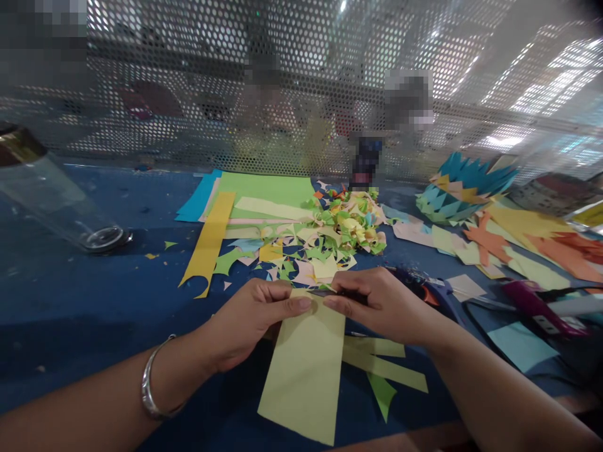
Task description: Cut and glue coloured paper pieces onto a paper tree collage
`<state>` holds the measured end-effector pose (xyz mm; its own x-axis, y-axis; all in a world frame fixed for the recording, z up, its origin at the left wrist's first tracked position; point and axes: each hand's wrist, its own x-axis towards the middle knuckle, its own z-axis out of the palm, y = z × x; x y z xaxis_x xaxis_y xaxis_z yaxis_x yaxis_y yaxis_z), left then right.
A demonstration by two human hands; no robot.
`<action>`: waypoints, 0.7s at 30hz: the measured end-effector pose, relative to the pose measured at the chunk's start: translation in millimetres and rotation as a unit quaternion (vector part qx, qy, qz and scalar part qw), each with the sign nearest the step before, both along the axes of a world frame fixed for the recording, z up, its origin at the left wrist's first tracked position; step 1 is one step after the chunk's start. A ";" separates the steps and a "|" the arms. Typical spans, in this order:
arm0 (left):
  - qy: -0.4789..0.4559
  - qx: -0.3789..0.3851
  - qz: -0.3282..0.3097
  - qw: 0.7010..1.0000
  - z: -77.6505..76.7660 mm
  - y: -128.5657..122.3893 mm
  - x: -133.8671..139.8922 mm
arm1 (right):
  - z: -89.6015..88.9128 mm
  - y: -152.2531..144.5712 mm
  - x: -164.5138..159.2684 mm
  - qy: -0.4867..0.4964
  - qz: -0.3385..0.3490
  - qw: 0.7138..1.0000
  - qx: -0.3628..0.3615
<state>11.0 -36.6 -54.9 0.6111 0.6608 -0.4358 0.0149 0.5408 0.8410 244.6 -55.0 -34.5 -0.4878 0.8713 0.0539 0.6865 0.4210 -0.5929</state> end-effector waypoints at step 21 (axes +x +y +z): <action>0.000 -0.001 -0.024 1.000 -3.3 -0.4 0.9 | -1.0 -1.7 1.5 -0.008 0.010 1.000 -0.012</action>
<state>11.9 -37.0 -58.2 0.6414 0.6305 -0.4371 0.0403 0.5413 0.8399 246.0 -56.7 -35.5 -0.5059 0.8623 0.0250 0.6870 0.4202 -0.5929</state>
